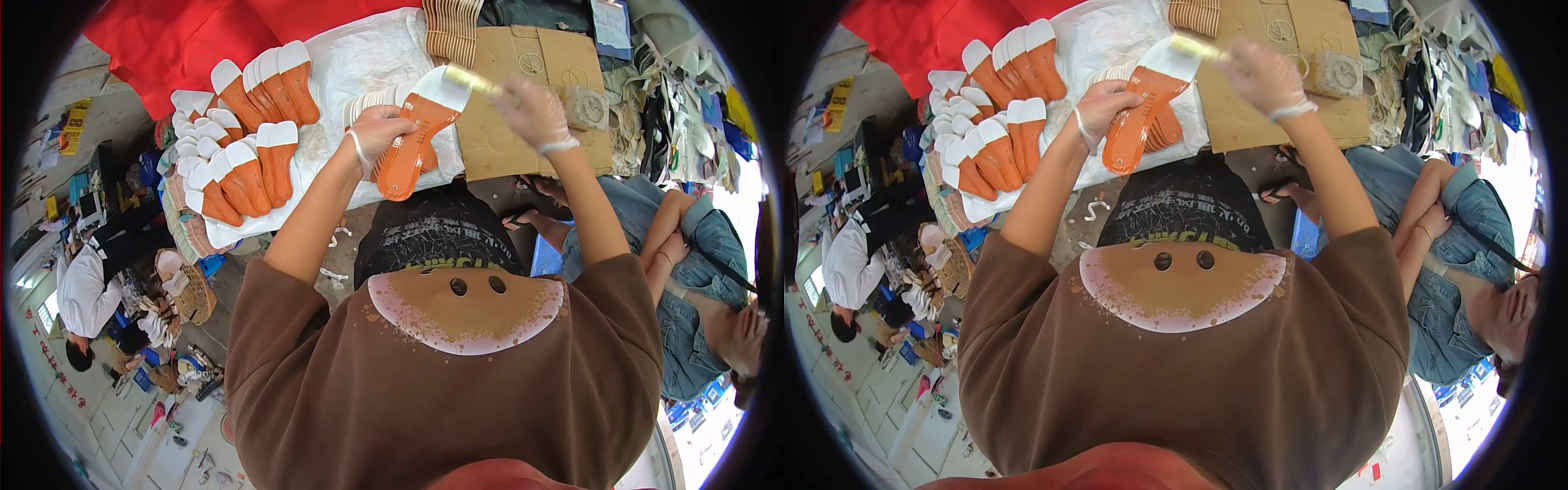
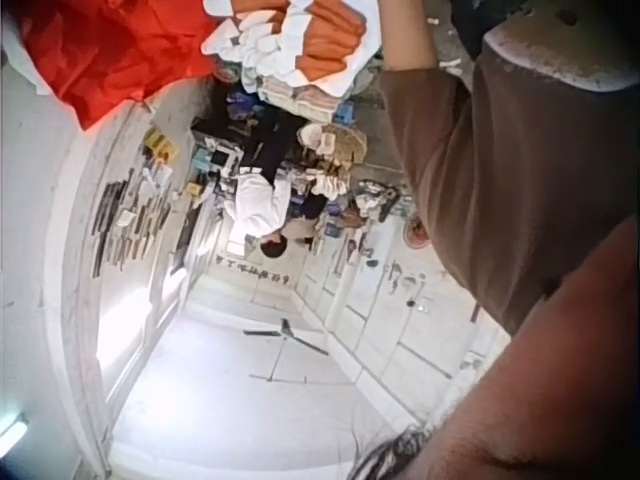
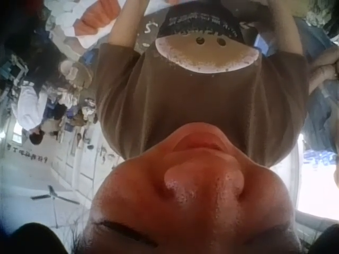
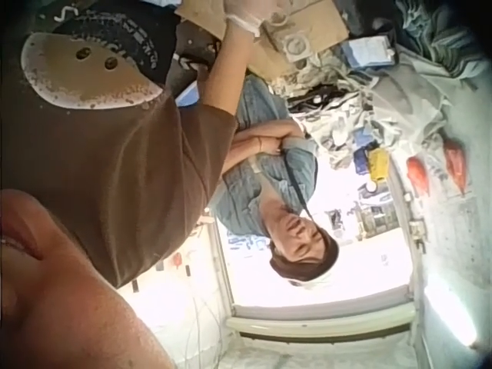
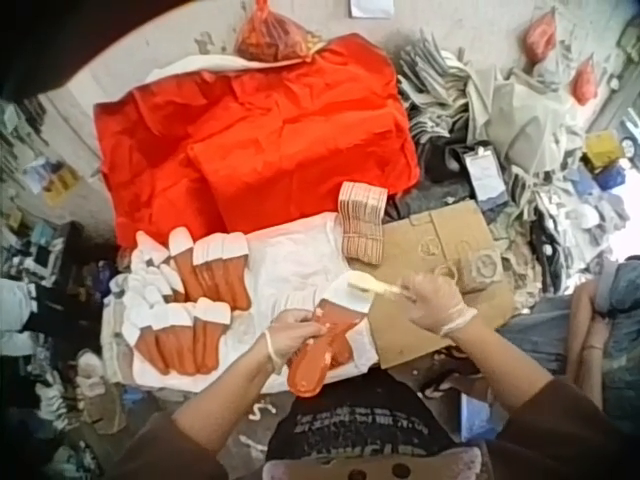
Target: Applying adhesive to shoe soles and midsoles using a brush.
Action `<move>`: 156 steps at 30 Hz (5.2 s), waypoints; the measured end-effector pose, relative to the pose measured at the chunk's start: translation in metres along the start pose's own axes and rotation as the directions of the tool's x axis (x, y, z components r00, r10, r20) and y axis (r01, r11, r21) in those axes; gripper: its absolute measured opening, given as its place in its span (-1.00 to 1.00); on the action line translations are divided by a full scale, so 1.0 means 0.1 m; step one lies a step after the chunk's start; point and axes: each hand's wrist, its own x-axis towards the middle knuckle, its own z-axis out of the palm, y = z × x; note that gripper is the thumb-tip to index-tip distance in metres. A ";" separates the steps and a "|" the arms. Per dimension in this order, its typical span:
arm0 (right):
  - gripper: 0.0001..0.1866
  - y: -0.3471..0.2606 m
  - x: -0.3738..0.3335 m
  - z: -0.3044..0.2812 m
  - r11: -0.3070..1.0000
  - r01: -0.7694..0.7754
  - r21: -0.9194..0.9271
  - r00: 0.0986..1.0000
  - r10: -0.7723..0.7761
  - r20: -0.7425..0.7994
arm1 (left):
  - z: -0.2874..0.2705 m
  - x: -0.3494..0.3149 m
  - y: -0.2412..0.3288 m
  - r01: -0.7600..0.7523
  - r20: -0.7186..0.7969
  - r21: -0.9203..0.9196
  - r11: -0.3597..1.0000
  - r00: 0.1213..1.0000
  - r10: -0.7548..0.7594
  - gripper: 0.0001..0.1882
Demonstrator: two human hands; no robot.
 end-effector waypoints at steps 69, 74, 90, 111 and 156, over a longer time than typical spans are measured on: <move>-0.85 -0.19 -0.57 0.08 0.505 -0.120 0.855 0.993 0.047 0.111 | -1.29 -0.54 -0.88 -0.092 -0.046 0.992 0.085 0.367 0.929 -0.84; -0.81 0.00 -0.55 0.32 0.503 -0.176 0.846 0.983 0.136 0.123 | -2.03 -0.47 -1.75 0.354 -0.693 0.686 0.636 0.585 0.422 -0.74; -0.80 -0.28 -0.38 0.38 0.671 -0.257 0.695 0.966 0.150 0.213 | -3.23 -0.16 -1.92 0.580 -0.842 0.477 0.661 0.517 0.154 -0.62; -0.67 1.34 -0.45 1.04 0.641 -0.764 0.078 0.626 0.765 -0.148 | -2.73 0.01 -1.40 0.565 -0.833 0.462 0.684 0.011 0.553 -0.27; -0.85 0.52 -0.41 0.14 0.793 0.084 0.603 0.972 0.069 -0.226 | 0.17 0.81 0.81 -0.273 0.248 0.343 0.899 0.949 0.194 -0.59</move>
